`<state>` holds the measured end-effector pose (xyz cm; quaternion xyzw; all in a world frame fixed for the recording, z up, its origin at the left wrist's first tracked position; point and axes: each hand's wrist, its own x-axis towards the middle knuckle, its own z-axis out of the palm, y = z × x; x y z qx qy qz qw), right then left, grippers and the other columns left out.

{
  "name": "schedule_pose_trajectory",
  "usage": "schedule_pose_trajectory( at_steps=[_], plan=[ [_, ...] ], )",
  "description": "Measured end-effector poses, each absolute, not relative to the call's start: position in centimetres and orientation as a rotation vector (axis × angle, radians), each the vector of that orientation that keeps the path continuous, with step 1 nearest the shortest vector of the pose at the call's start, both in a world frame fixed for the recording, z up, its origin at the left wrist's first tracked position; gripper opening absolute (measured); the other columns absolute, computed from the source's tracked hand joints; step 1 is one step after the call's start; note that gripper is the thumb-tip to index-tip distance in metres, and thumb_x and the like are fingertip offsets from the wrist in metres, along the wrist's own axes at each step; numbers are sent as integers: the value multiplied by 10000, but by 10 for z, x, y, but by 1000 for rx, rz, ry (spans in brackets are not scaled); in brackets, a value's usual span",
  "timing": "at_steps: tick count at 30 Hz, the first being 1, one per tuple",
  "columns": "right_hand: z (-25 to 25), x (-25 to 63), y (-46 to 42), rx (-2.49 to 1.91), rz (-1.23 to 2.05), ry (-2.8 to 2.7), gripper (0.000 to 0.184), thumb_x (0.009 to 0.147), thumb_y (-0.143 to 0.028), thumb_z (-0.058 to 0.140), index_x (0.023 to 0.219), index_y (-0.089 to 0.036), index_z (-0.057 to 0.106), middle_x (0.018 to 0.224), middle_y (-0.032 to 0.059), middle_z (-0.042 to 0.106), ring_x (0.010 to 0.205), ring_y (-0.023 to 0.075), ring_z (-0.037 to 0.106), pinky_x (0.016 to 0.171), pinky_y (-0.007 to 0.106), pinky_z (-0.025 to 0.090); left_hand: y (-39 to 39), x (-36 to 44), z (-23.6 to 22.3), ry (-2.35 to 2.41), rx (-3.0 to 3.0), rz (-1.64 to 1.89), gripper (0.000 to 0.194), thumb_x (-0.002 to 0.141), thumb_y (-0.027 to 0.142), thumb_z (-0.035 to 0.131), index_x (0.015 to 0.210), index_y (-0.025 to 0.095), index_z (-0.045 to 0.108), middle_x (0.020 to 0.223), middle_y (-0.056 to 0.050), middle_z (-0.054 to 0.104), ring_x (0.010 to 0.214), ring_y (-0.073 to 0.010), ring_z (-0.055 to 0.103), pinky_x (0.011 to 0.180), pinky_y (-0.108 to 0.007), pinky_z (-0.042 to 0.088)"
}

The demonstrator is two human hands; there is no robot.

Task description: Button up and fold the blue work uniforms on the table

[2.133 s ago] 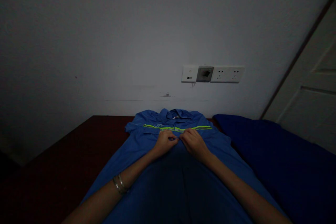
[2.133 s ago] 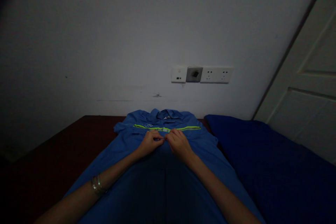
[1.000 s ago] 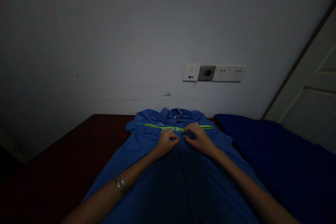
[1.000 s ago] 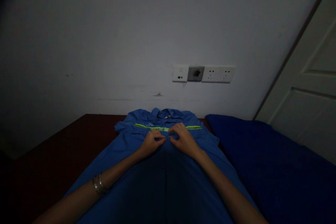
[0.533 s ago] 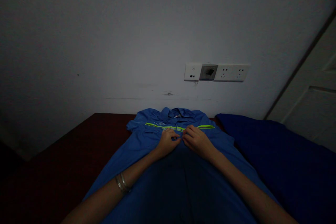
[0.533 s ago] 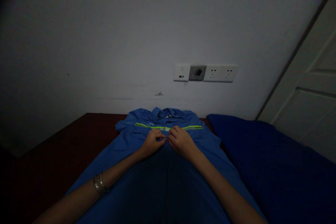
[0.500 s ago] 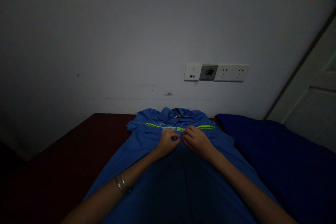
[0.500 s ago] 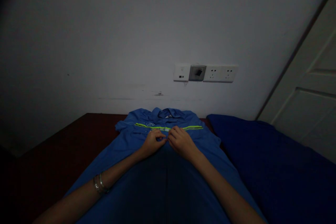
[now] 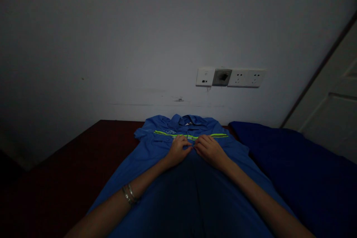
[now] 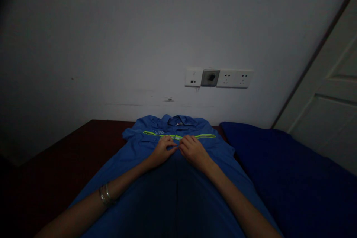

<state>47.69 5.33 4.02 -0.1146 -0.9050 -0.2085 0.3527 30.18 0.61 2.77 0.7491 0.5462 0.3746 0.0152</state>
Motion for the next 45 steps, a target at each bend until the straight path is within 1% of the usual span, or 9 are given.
schedule_pose_trajectory(
  at_steps=[9,19,23,29,33,36,40,43,45],
  plan=[
    [35,476,56,-291,-578,-2327,103,839,-139,490,783,-156,574,830,52,597,817,180,484,749,319,368,3,301,29,1722,2383,1111,103,777,214,609,768,177,704,794,-36,595,819,-172,505,859,-349,338],
    [35,478,54,-288,-556,-2310,104,843,-151,491,792,-161,581,831,47,607,817,180,486,750,326,362,4,302,28,1731,2337,1141,112,776,224,604,749,179,703,771,-37,583,816,-174,502,783,-319,370],
    [43,484,52,-323,-428,-2289,110,847,-208,491,821,-159,586,832,65,596,811,183,482,718,323,361,6,301,25,1741,2310,1138,98,751,229,624,780,184,707,786,-42,581,829,-180,506,754,-305,386],
    [61,492,49,-366,-320,-2217,125,848,-185,465,868,-153,584,863,87,594,834,190,494,716,332,366,5,303,22,1770,2331,1072,113,721,223,641,808,188,705,810,-46,585,840,-187,513,763,-308,393],
    [62,492,44,-369,-267,-2232,121,840,-179,468,860,-149,583,868,92,593,829,193,503,717,333,386,-1,305,25,1770,2322,1097,205,702,206,638,900,186,683,795,-38,583,826,-189,515,765,-313,403],
    [60,491,40,-387,-98,-2241,118,827,-153,464,859,-155,577,868,83,584,839,185,514,739,317,417,-8,307,29,1750,2306,1156,263,698,201,635,959,188,659,811,-37,587,838,-189,518,777,-316,407],
    [57,493,35,-425,197,-2186,118,823,-146,455,828,-174,569,831,52,582,813,160,539,733,290,437,-20,308,34,1728,2281,1221,212,710,203,625,919,184,661,827,-42,600,862,-192,524,788,-317,407],
    [56,495,30,-470,318,-2181,120,821,-161,456,791,-172,571,800,41,586,757,145,543,677,262,433,-30,308,36,1708,2292,1176,128,727,196,606,832,185,678,811,-42,612,840,-185,533,776,-307,408],
    [56,496,24,-513,365,-2202,118,810,-161,462,785,-169,577,803,39,589,740,138,542,652,246,424,-36,307,36,1653,2311,1099,114,729,152,584,777,178,685,770,-35,622,796,-167,543,756,-283,411]
  ],
)
